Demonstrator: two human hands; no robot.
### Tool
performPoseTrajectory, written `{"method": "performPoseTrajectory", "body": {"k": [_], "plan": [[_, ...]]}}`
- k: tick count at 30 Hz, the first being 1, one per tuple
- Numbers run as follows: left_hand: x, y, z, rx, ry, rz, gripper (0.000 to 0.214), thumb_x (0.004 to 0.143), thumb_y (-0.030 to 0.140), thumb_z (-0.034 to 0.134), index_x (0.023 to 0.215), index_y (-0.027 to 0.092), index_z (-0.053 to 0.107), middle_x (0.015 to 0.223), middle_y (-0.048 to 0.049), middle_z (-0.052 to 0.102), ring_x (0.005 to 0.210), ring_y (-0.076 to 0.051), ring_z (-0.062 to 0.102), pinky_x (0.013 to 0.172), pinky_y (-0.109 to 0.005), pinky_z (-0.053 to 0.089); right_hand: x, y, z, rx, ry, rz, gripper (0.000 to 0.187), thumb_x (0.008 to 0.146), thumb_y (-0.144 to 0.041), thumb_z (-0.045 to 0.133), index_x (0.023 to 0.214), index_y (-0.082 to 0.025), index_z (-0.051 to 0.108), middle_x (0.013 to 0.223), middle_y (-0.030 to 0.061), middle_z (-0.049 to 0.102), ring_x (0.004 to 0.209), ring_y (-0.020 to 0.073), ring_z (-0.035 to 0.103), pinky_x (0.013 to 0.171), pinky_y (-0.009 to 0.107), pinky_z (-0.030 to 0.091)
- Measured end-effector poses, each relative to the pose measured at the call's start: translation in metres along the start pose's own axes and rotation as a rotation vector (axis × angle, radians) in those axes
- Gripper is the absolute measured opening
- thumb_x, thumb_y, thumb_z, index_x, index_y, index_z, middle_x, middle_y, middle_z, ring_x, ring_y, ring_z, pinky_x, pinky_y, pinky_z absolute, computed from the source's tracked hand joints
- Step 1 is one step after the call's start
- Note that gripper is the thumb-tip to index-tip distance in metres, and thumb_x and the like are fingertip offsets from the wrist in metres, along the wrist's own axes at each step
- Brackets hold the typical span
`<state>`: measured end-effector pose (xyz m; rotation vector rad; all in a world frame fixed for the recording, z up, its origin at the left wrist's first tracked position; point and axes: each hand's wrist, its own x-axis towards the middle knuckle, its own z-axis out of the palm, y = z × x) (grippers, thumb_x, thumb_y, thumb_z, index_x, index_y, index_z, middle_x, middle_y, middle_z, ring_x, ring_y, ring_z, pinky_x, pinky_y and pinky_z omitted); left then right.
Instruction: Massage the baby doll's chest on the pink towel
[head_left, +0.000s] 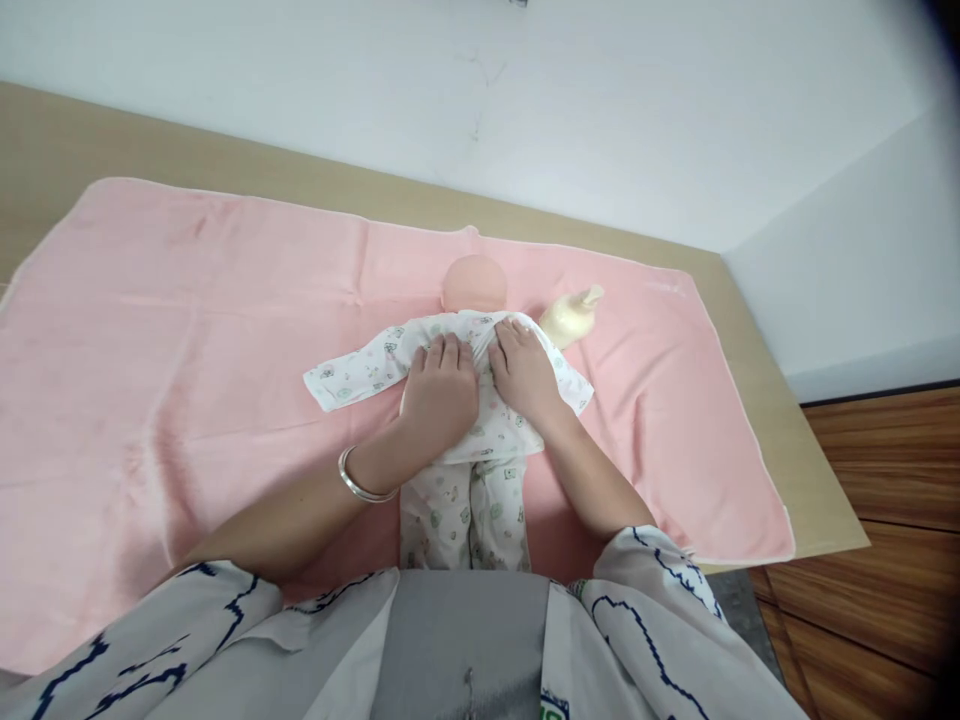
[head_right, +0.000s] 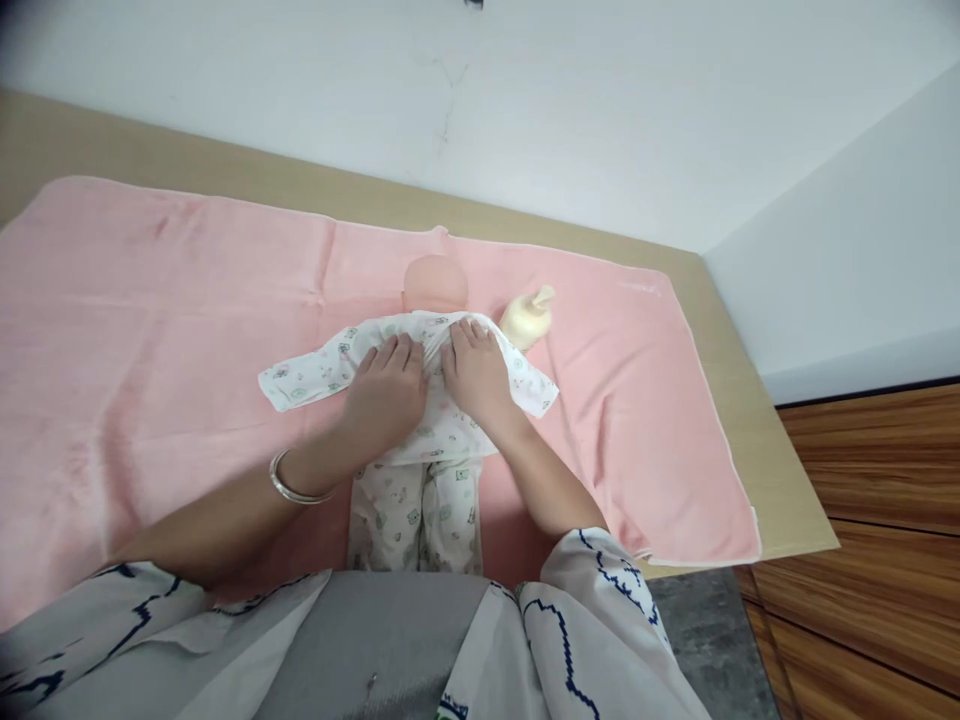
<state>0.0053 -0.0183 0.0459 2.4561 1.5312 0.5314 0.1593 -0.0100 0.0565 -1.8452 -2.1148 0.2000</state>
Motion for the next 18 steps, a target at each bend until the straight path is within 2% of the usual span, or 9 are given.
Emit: {"method": "performPoseTrajectory", "body": {"k": [4,6,10,14,16,18], "plan": [[0.022,-0.025,0.006,-0.114,0.009,0.002,0.058,0.099,0.036,0.036,0.145,0.002,0.048,0.155,-0.0245,0.047,0.150,-0.039,0.036,0.122,-0.060,0.031,-0.025,-0.026,0.001,-0.098,0.018,0.003,0.050,0.104,-0.026,0.030,0.138,0.001,0.055,0.141,0.0249,0.061,0.139,0.0356,0.051,0.119,0.051,0.036],[0.030,-0.031,0.008,-0.131,0.006,-0.008,0.060,0.099,0.038,0.036,0.146,0.002,0.046,0.156,-0.0242,0.044,0.152,-0.039,0.032,0.123,-0.060,0.028,-0.031,-0.033,0.000,-0.107,0.017,-0.012,0.050,0.104,-0.028,0.032,0.138,0.000,0.056,0.140,0.0243,0.062,0.138,0.0345,0.053,0.120,0.049,0.037],[0.023,-0.013,0.012,-0.086,0.071,-0.063,0.060,0.099,0.031,0.037,0.150,0.000,0.041,0.159,-0.0267,0.038,0.153,-0.043,0.028,0.122,-0.065,0.025,-0.017,-0.020,-0.003,0.007,-0.033,0.034,0.050,0.105,-0.032,0.029,0.137,-0.009,0.059,0.145,0.0170,0.060,0.142,0.0290,0.050,0.122,0.047,0.038],[0.002,0.013,0.013,-0.024,0.068,-0.005,0.058,0.100,0.026,0.035,0.150,-0.001,0.041,0.161,-0.0264,0.036,0.152,-0.045,0.027,0.123,-0.065,0.023,0.006,0.006,0.004,0.108,-0.030,-0.031,0.056,0.105,-0.036,0.027,0.147,-0.004,0.046,0.158,0.0183,0.045,0.154,0.0276,0.031,0.129,0.047,0.025],[-0.003,0.017,0.011,-0.013,0.057,0.016,0.057,0.101,0.027,0.035,0.149,-0.002,0.044,0.160,-0.0268,0.037,0.152,-0.045,0.029,0.123,-0.064,0.023,0.011,0.011,0.009,0.103,-0.008,-0.033,0.058,0.105,-0.036,0.027,0.148,-0.001,0.043,0.160,0.0202,0.040,0.156,0.0297,0.025,0.130,0.049,0.020],[-0.002,0.010,0.009,-0.029,0.052,0.028,0.056,0.101,0.027,0.035,0.148,0.000,0.045,0.160,-0.0259,0.037,0.152,-0.044,0.029,0.123,-0.064,0.025,0.008,0.007,0.012,0.073,-0.010,-0.002,0.057,0.104,-0.032,0.027,0.149,0.001,0.041,0.161,0.0226,0.037,0.156,0.0320,0.023,0.129,0.053,0.019]]}}
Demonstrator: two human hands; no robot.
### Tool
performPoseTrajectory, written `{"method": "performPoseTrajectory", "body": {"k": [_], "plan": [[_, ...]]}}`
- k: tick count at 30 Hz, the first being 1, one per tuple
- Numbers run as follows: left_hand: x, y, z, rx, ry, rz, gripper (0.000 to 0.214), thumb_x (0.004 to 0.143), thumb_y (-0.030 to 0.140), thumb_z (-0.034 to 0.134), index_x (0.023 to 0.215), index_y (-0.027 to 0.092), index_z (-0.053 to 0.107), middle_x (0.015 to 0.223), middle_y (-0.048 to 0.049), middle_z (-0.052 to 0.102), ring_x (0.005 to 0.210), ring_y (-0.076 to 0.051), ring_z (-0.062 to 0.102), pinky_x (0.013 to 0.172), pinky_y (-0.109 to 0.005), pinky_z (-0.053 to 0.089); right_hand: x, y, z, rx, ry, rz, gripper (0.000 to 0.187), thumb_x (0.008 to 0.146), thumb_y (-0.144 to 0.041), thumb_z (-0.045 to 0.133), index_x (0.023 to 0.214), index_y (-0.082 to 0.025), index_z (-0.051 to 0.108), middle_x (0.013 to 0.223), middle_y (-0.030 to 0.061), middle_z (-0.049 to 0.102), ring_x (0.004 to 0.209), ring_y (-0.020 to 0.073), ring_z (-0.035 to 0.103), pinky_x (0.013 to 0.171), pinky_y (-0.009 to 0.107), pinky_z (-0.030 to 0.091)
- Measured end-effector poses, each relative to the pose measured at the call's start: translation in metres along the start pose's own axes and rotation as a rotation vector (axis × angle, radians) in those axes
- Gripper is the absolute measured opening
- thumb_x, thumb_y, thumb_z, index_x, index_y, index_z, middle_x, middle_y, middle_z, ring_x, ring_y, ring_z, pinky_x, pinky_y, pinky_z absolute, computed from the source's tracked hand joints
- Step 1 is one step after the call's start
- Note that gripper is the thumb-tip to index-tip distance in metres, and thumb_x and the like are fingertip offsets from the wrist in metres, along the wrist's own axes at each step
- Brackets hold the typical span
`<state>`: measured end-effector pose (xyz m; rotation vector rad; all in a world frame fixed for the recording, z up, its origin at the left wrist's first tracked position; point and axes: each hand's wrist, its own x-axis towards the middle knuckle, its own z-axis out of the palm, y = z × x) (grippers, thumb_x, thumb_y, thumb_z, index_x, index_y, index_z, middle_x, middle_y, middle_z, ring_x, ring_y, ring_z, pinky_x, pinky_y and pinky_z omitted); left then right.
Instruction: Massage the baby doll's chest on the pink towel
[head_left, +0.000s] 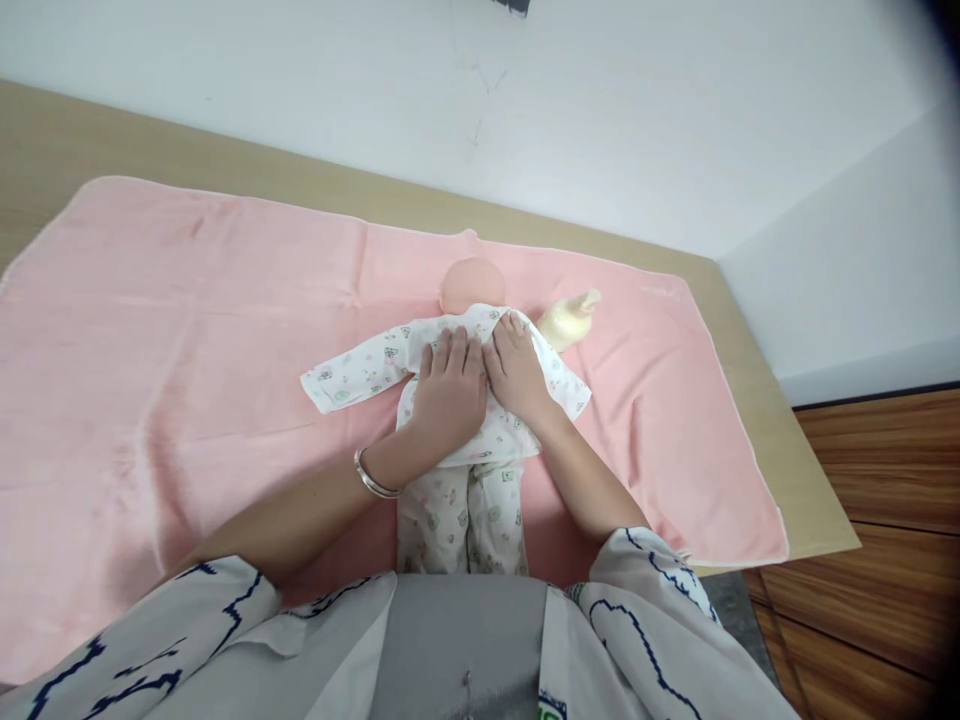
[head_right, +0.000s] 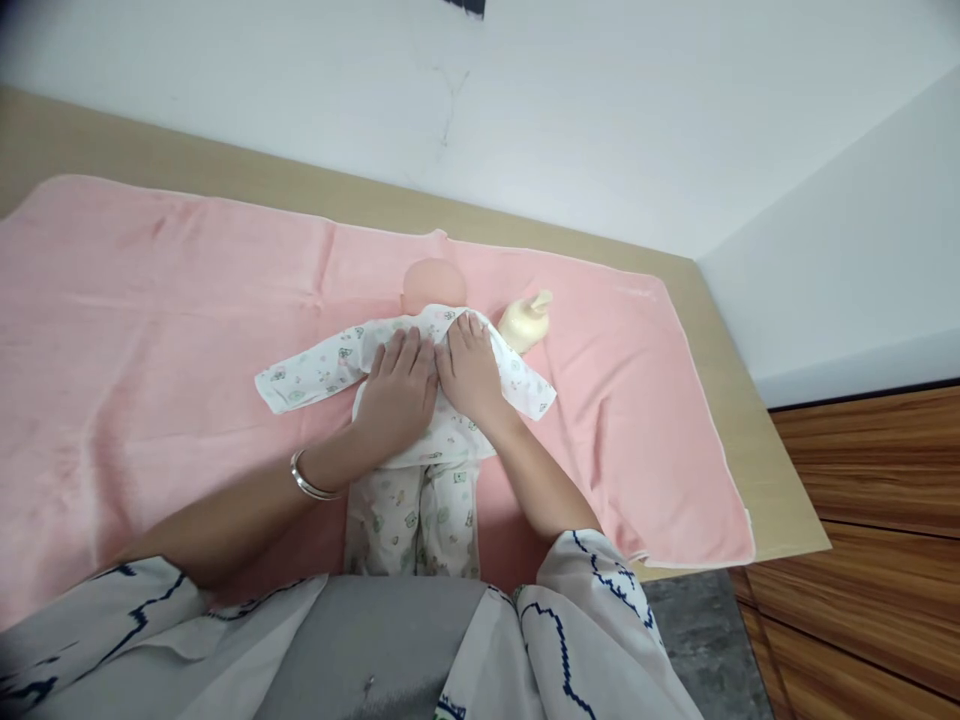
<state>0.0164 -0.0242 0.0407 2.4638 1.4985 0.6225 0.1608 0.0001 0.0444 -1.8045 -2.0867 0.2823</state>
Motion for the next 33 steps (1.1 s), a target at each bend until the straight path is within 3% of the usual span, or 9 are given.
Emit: {"method": "performPoseTrajectory", "body": {"k": [7,11,16,19,23,26,29,33], "plan": [[0.031,-0.044,-0.002,-0.142,-0.106,-0.062,0.055,0.100,0.023,0.027,0.150,0.008,0.044,0.162,-0.0176,0.038,0.154,-0.037,0.029,0.125,-0.063,0.024,-0.040,-0.046,-0.001,-0.132,0.007,0.019,0.055,0.098,-0.020,0.036,0.147,0.003,0.047,0.152,0.0260,0.050,0.148,0.0370,0.040,0.123,0.050,0.036],[0.012,-0.025,0.006,-0.082,0.070,-0.055,0.055,0.100,0.025,0.033,0.151,0.007,0.042,0.161,-0.0208,0.039,0.154,-0.039,0.027,0.124,-0.065,0.022,-0.031,-0.035,-0.007,-0.068,0.001,0.022,0.050,0.100,-0.022,0.033,0.141,-0.001,0.055,0.150,0.0226,0.054,0.146,0.0337,0.045,0.124,0.050,0.034],[-0.022,0.004,0.008,-0.033,0.056,0.075,0.055,0.095,0.018,0.041,0.148,0.008,0.049,0.159,-0.0204,0.042,0.154,-0.039,0.028,0.126,-0.063,0.017,-0.002,-0.003,-0.006,0.023,0.028,-0.037,0.045,0.102,-0.021,0.028,0.130,-0.009,0.062,0.149,0.0147,0.056,0.148,0.0282,0.041,0.127,0.051,0.027],[-0.016,-0.006,0.004,-0.103,0.038,0.028,0.054,0.096,0.019,0.038,0.147,0.008,0.051,0.158,-0.0178,0.044,0.153,-0.036,0.031,0.127,-0.062,0.017,-0.008,-0.011,-0.002,-0.064,0.041,0.004,0.049,0.103,-0.022,0.027,0.140,-0.004,0.054,0.153,0.0194,0.051,0.149,0.0315,0.039,0.126,0.052,0.029],[0.005,-0.032,0.003,-0.270,0.009,-0.089,0.057,0.092,0.016,0.034,0.146,0.011,0.053,0.162,-0.0133,0.040,0.155,-0.030,0.030,0.128,-0.059,0.021,-0.037,-0.040,-0.008,-0.206,-0.006,0.033,0.050,0.100,-0.020,0.035,0.141,0.002,0.053,0.144,0.0267,0.058,0.139,0.0368,0.053,0.114,0.050,0.045],[0.010,-0.040,0.009,-0.311,0.044,-0.130,0.057,0.091,0.017,0.033,0.143,0.014,0.056,0.161,-0.0114,0.041,0.155,-0.029,0.030,0.128,-0.057,0.022,-0.045,-0.048,-0.014,-0.247,-0.058,0.037,0.047,0.097,-0.019,0.039,0.136,0.000,0.058,0.137,0.0264,0.064,0.130,0.0375,0.060,0.105,0.048,0.052],[0.006,-0.036,0.016,-0.253,0.141,-0.106,0.057,0.092,0.020,0.035,0.146,0.012,0.053,0.162,-0.0132,0.040,0.155,-0.030,0.027,0.128,-0.057,0.019,-0.034,-0.036,-0.013,-0.188,-0.026,0.029,0.050,0.102,-0.026,0.033,0.139,-0.004,0.058,0.143,0.0226,0.061,0.136,0.0338,0.056,0.114,0.048,0.045],[0.001,-0.032,0.019,-0.222,0.163,-0.084,0.056,0.093,0.022,0.035,0.146,0.013,0.052,0.160,-0.0118,0.043,0.155,-0.029,0.029,0.128,-0.055,0.020,-0.013,-0.014,-0.001,-0.103,0.019,0.048,0.059,0.103,-0.034,0.034,0.152,-0.001,0.041,0.160,0.0207,0.041,0.153,0.0335,0.033,0.128,0.050,0.023]]}}
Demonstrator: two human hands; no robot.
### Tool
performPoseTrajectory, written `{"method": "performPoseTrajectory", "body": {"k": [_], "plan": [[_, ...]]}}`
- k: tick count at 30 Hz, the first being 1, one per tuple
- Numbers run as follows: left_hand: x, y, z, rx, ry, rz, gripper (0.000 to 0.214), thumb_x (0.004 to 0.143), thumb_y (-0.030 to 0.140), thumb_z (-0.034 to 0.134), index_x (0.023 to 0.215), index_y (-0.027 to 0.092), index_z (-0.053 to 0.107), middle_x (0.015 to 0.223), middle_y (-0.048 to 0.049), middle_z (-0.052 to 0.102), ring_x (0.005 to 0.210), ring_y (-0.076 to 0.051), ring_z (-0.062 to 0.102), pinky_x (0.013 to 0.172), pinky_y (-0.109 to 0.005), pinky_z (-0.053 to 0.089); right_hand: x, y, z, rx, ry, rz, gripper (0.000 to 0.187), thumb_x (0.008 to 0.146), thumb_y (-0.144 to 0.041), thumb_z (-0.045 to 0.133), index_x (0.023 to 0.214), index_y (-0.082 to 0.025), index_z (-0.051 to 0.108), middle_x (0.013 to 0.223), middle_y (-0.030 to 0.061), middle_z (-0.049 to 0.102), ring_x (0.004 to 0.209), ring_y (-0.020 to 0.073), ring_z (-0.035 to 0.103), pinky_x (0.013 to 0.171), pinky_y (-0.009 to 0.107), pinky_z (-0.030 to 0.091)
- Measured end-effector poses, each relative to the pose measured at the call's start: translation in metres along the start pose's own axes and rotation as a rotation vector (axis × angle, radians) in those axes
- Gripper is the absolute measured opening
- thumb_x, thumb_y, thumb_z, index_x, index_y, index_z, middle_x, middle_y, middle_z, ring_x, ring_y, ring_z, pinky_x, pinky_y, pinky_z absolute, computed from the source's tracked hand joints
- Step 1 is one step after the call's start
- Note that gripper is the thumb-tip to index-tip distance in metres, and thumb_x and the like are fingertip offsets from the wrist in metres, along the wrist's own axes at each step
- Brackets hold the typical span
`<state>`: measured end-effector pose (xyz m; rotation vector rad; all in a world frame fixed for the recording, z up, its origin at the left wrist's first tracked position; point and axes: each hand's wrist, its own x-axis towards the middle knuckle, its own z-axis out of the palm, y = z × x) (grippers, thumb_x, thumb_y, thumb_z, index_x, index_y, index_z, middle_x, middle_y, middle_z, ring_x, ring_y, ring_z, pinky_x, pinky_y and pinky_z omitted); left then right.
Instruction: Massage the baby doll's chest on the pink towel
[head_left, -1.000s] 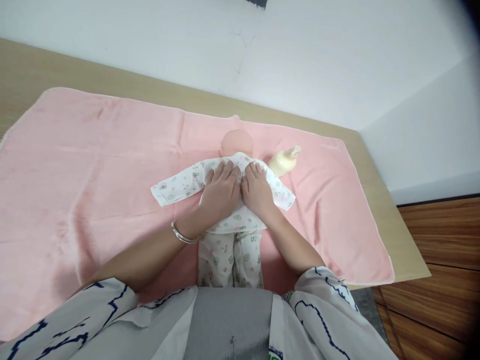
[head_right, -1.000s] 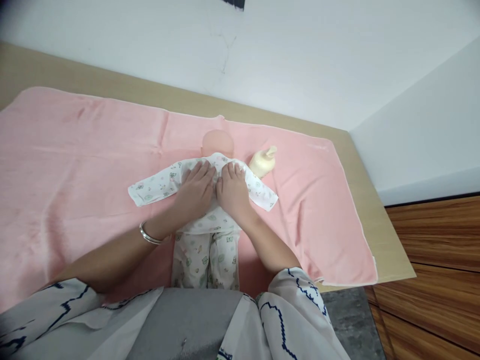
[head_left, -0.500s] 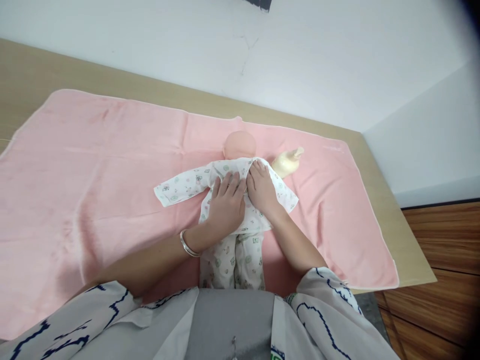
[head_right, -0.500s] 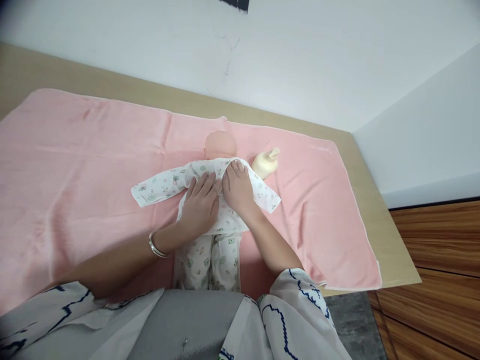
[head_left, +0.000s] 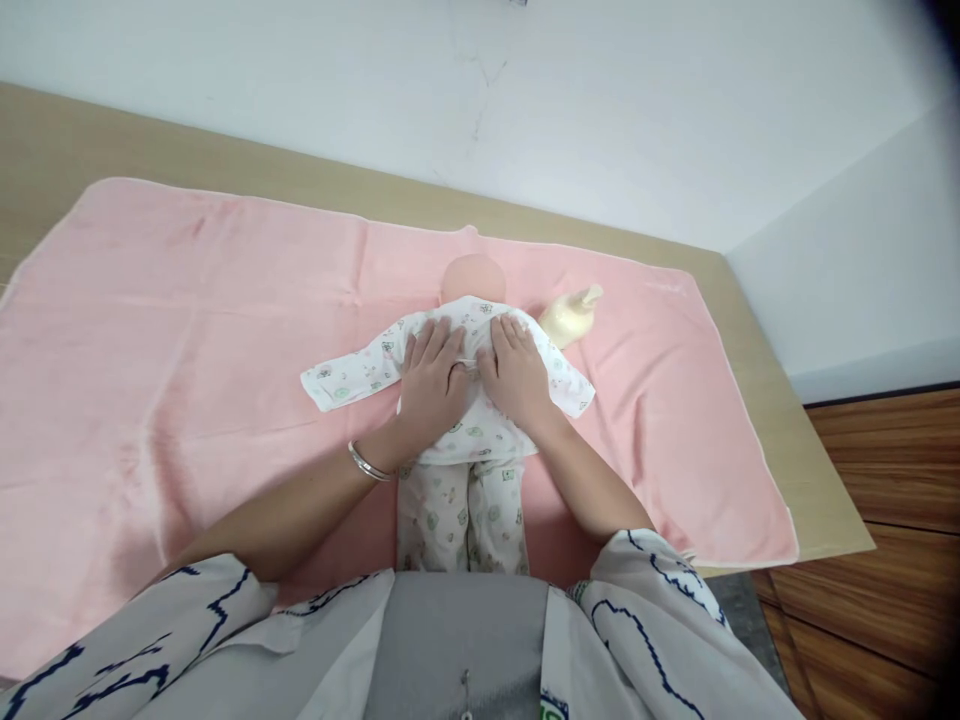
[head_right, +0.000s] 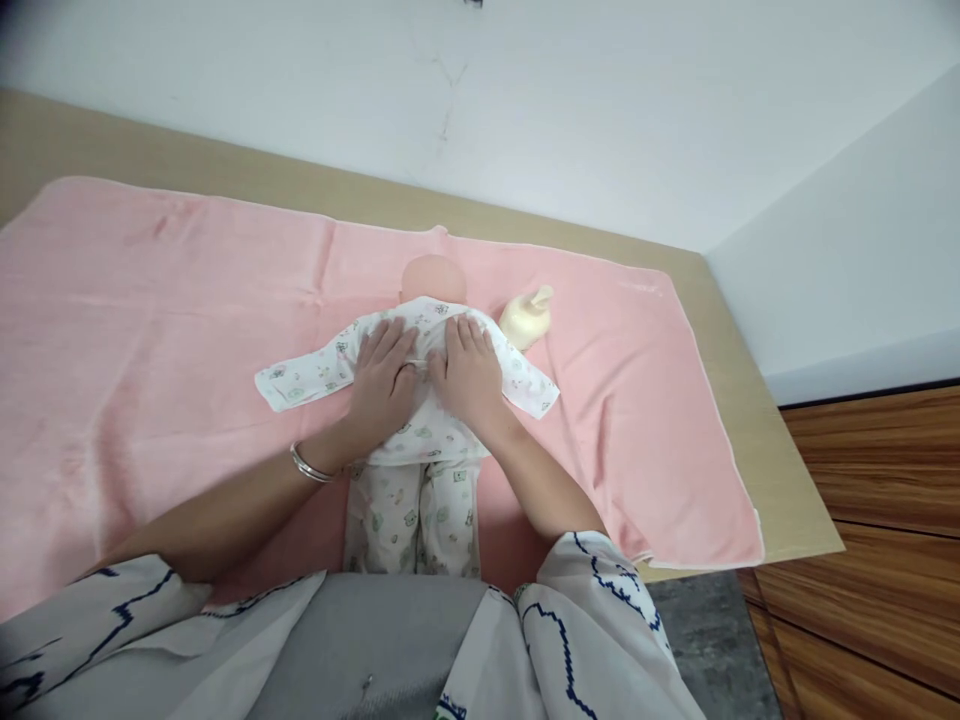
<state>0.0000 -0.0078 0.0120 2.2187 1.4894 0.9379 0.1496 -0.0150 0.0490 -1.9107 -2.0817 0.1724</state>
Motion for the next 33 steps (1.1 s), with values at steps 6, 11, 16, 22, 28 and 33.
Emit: {"method": "performPoseTrajectory", "body": {"k": [6,11,16,22,28,33], "plan": [[0.004,-0.002,0.000,-0.006,0.010,0.003,0.055,0.093,0.021,0.036,0.145,0.011,0.053,0.160,-0.0131,0.044,0.154,-0.030,0.031,0.128,-0.055,0.020,0.005,0.004,0.008,0.034,-0.005,0.001,0.061,0.101,-0.032,0.033,0.154,-0.001,0.035,0.164,0.0202,0.034,0.156,0.0315,0.025,0.129,0.052,0.017],[-0.001,0.007,-0.007,0.058,-0.033,0.028,0.054,0.094,0.021,0.038,0.145,0.011,0.052,0.158,-0.0139,0.047,0.152,-0.032,0.033,0.126,-0.057,0.024,0.006,0.010,0.004,0.040,-0.033,-0.028,0.063,0.100,-0.031,0.033,0.154,0.000,0.035,0.164,0.0213,0.033,0.156,0.0329,0.025,0.129,0.053,0.017],[-0.010,0.021,-0.016,0.122,-0.118,0.117,0.051,0.095,0.020,0.039,0.143,0.009,0.054,0.155,-0.0156,0.050,0.151,-0.032,0.037,0.126,-0.056,0.024,0.014,0.023,-0.005,0.064,-0.136,-0.122,0.066,0.099,-0.034,0.037,0.154,0.001,0.035,0.164,0.0213,0.034,0.155,0.0330,0.026,0.129,0.051,0.021],[0.024,-0.006,-0.019,0.070,-0.174,-0.051,0.055,0.102,0.026,0.036,0.151,0.003,0.042,0.162,-0.0180,0.038,0.154,-0.033,0.030,0.128,-0.055,0.022,-0.016,-0.012,-0.006,-0.101,-0.097,-0.057,0.064,0.100,-0.029,0.033,0.154,0.005,0.031,0.162,0.0274,0.033,0.154,0.0402,0.027,0.126,0.059,0.023],[0.028,-0.006,-0.020,0.154,-0.160,-0.043,0.057,0.101,0.023,0.035,0.152,-0.003,0.039,0.159,-0.0209,0.041,0.152,-0.034,0.033,0.128,-0.050,0.023,-0.028,-0.024,-0.008,-0.118,-0.094,-0.055,0.064,0.097,-0.027,0.040,0.153,0.004,0.035,0.160,0.0281,0.037,0.153,0.0402,0.031,0.127,0.057,0.023],[-0.007,0.025,-0.018,0.241,-0.164,0.056,0.059,0.099,0.025,0.035,0.150,-0.004,0.041,0.159,-0.0249,0.039,0.152,-0.040,0.032,0.125,-0.056,0.026,0.002,0.002,-0.008,0.026,-0.141,-0.001,0.068,0.095,-0.028,0.038,0.157,0.000,0.030,0.167,0.0203,0.027,0.157,0.0357,0.021,0.129,0.056,0.017]]}}
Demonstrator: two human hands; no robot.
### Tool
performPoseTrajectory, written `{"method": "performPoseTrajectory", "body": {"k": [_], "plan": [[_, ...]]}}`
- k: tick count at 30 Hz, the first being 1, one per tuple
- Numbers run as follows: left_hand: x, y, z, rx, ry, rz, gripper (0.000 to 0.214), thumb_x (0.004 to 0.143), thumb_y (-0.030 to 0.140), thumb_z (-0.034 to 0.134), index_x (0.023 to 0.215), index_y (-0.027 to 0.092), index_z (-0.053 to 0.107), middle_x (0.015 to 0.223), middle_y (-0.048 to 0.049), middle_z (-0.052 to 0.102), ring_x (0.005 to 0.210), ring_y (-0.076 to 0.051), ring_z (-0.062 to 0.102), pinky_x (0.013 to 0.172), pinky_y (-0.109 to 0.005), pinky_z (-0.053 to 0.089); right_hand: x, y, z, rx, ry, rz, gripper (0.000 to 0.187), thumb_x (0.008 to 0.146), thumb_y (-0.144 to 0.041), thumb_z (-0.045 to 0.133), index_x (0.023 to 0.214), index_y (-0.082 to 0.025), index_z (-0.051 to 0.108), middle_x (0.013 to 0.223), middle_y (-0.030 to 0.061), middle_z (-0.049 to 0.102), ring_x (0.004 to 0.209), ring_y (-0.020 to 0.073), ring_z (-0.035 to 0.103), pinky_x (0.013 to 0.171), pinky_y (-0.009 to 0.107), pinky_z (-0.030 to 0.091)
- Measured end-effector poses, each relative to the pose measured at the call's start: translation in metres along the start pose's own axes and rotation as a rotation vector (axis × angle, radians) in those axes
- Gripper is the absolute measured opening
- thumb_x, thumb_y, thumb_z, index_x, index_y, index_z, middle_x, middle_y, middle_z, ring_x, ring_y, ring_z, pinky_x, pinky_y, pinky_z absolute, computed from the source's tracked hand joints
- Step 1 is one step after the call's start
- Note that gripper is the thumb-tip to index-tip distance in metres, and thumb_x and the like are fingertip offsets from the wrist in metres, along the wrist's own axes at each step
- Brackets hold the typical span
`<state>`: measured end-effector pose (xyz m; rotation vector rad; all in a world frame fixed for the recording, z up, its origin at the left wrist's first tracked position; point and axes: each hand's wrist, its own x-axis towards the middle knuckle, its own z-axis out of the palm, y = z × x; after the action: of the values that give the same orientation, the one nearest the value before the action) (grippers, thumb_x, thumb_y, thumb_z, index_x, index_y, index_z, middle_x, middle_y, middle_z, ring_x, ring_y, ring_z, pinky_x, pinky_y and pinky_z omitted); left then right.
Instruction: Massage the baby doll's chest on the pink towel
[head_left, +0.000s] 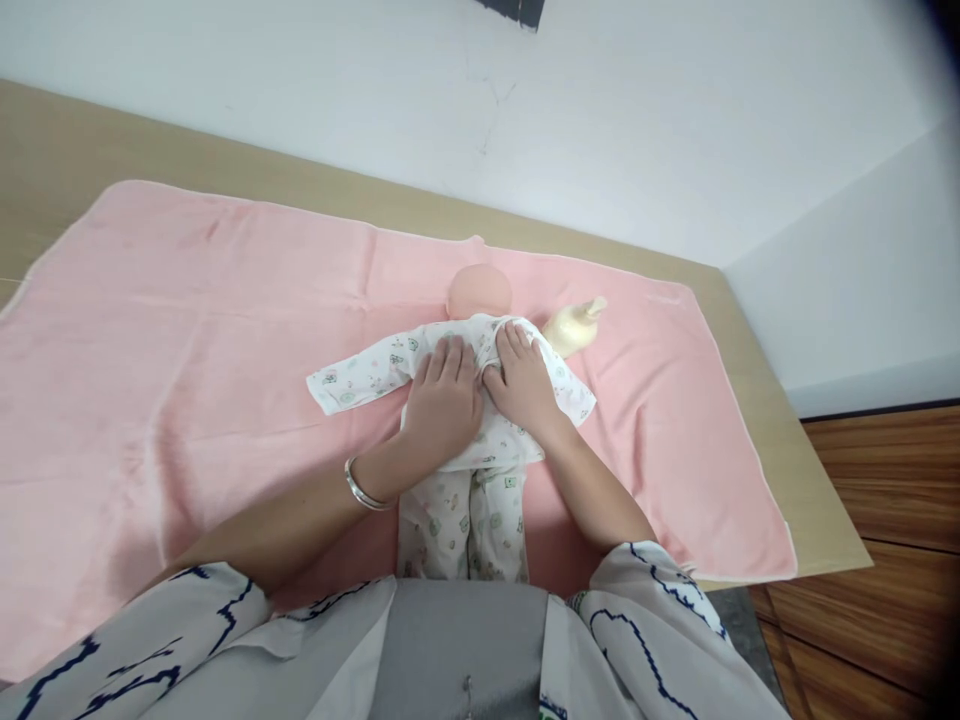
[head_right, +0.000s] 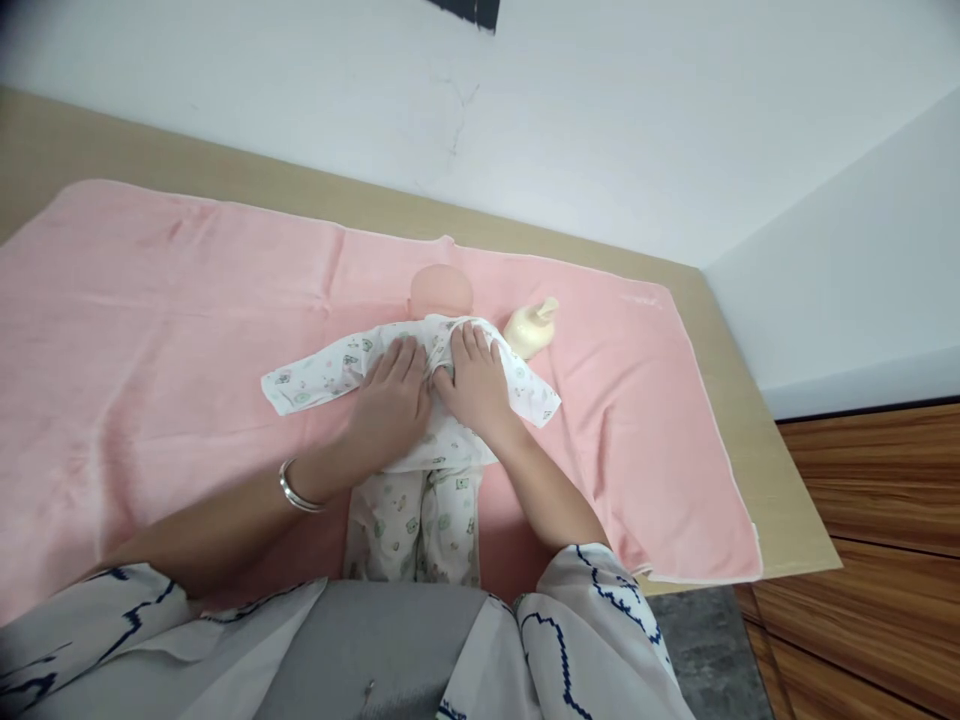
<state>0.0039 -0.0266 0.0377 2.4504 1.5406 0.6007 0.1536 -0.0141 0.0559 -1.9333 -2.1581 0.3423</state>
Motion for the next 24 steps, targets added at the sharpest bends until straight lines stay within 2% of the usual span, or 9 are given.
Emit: {"method": "performPoseTrajectory", "body": {"k": [3,7,10,12,15,19,21,24], "plan": [[-0.002,-0.001,0.000,-0.031,-0.026,0.028,0.057,0.099,0.024,0.034,0.149,-0.002,0.043,0.160,-0.0238,0.038,0.153,-0.039,0.031,0.125,-0.056,0.027,0.004,0.005,0.000,0.017,-0.013,-0.009,0.070,0.096,-0.031,0.036,0.158,0.000,0.025,0.169,0.0197,0.021,0.158,0.0353,0.015,0.129,0.058,0.012],[0.021,-0.027,0.001,-0.146,-0.040,-0.046,0.056,0.100,0.023,0.032,0.150,0.000,0.043,0.161,-0.0202,0.039,0.153,-0.034,0.030,0.126,-0.054,0.026,-0.007,0.000,-0.003,0.017,-0.098,-0.057,0.080,0.093,-0.035,0.045,0.160,-0.001,0.017,0.170,0.0214,0.013,0.159,0.0367,0.007,0.129,0.059,0.007],[0.034,-0.039,0.001,-0.176,-0.026,-0.078,0.058,0.102,0.027,0.031,0.151,-0.003,0.040,0.161,-0.0215,0.039,0.153,-0.035,0.030,0.127,-0.052,0.025,-0.013,-0.004,-0.003,0.020,-0.092,-0.055,0.081,0.092,-0.033,0.046,0.161,-0.002,0.017,0.170,0.0215,0.011,0.159,0.0368,0.005,0.129,0.060,0.006],[0.032,-0.036,0.002,-0.144,-0.014,-0.070,0.058,0.103,0.028,0.028,0.151,-0.003,0.040,0.160,-0.0212,0.040,0.152,-0.036,0.031,0.128,-0.052,0.024,-0.010,-0.003,0.000,0.047,-0.061,-0.038,0.074,0.095,-0.034,0.041,0.160,-0.004,0.020,0.170,0.0198,0.014,0.159,0.0354,0.008,0.128,0.060,0.009],[0.015,-0.019,0.003,-0.032,0.003,-0.028,0.057,0.102,0.026,0.028,0.150,-0.003,0.042,0.159,-0.0218,0.042,0.152,-0.038,0.033,0.126,-0.056,0.025,0.000,0.005,0.005,0.096,0.012,-0.010,0.064,0.100,-0.034,0.031,0.159,-0.007,0.029,0.169,0.0159,0.023,0.159,0.0321,0.016,0.129,0.058,0.013],[-0.008,0.003,0.002,0.077,-0.011,0.051,0.057,0.099,0.023,0.034,0.148,-0.005,0.044,0.157,-0.0264,0.042,0.150,-0.042,0.036,0.124,-0.060,0.024,0.012,0.015,0.008,0.109,0.108,0.010,0.058,0.101,-0.033,0.030,0.154,-0.011,0.040,0.165,0.0131,0.034,0.156,0.0290,0.027,0.128,0.054,0.017],[-0.008,0.004,0.000,0.053,-0.022,0.046,0.057,0.100,0.023,0.033,0.148,-0.003,0.046,0.157,-0.0250,0.043,0.150,-0.040,0.036,0.124,-0.059,0.025,0.011,0.013,0.006,0.093,0.107,0.009,0.058,0.101,-0.033,0.031,0.154,-0.010,0.040,0.165,0.0137,0.034,0.155,0.0295,0.027,0.128,0.054,0.018],[0.004,-0.007,-0.001,-0.053,-0.022,0.000,0.057,0.101,0.028,0.032,0.148,-0.001,0.047,0.158,-0.0212,0.043,0.152,-0.036,0.034,0.126,-0.056,0.025,-0.001,0.001,0.004,0.038,0.055,0.007,0.061,0.101,-0.032,0.030,0.155,-0.005,0.035,0.166,0.0177,0.032,0.156,0.0338,0.025,0.128,0.057,0.017]]}}
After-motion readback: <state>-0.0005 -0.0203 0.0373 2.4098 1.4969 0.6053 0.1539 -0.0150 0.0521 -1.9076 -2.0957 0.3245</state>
